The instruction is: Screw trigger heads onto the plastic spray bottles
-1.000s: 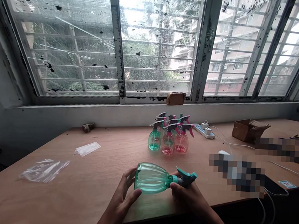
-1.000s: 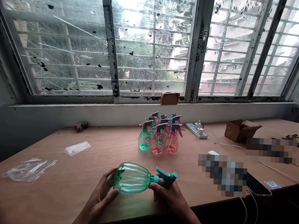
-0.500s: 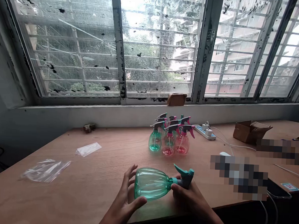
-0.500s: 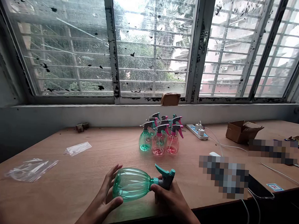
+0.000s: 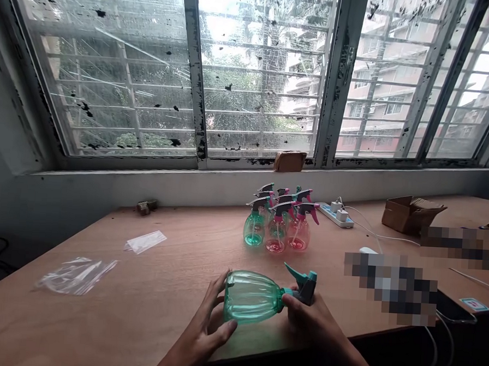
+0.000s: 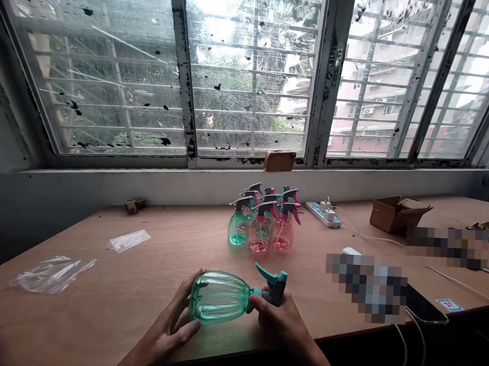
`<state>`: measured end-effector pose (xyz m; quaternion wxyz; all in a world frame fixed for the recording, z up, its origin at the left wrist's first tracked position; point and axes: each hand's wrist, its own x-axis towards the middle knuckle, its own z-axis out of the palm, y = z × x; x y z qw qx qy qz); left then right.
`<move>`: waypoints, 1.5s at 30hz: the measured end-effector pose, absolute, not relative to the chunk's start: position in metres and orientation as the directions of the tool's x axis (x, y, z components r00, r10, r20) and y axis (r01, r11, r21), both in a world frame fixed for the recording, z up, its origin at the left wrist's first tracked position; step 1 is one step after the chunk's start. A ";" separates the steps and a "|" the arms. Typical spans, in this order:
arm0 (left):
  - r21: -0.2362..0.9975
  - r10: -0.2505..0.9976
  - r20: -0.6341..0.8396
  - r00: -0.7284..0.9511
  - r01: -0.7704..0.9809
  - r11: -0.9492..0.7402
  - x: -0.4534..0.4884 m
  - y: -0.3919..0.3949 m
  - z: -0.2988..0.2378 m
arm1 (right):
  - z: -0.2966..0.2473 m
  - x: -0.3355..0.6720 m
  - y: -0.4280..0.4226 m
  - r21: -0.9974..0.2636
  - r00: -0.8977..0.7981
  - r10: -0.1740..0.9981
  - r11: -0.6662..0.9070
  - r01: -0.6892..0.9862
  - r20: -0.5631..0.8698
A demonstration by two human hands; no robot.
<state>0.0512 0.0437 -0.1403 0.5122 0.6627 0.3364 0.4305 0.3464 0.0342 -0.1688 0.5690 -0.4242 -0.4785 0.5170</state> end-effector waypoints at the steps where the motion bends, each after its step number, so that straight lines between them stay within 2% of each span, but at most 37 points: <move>1: 0.971 0.889 0.217 0.403 0.004 -0.239 0.051 0.043 -0.140 | -0.169 0.347 0.034 -0.977 0.007 0.994 0.107 -0.184 0.107; 17: 0.976 0.909 0.193 0.369 0.024 -0.217 0.055 0.047 -0.130 | -0.167 0.344 0.035 -0.953 0.028 0.971 0.238 -0.186 0.237; 23: 0.978 0.941 0.147 0.305 0.099 -0.185 0.052 0.054 -0.132 | -0.163 0.346 0.032 -0.953 -0.031 0.958 0.281 -0.114 0.287; 32: 0.979 0.924 0.149 0.353 0.078 -0.188 0.056 0.054 -0.120 | -0.157 0.344 0.028 -0.942 -0.049 0.941 0.333 -0.040 0.335; 39: 0.979 0.914 0.152 0.376 0.072 -0.193 0.055 0.052 -0.118 | -0.147 0.341 0.022 -0.950 -0.043 0.949 0.309 -0.041 0.311; 45: 0.981 0.897 0.147 0.417 0.056 -0.187 0.052 0.045 -0.124 | -0.144 0.341 0.017 -0.984 -0.012 0.985 0.170 -0.060 0.171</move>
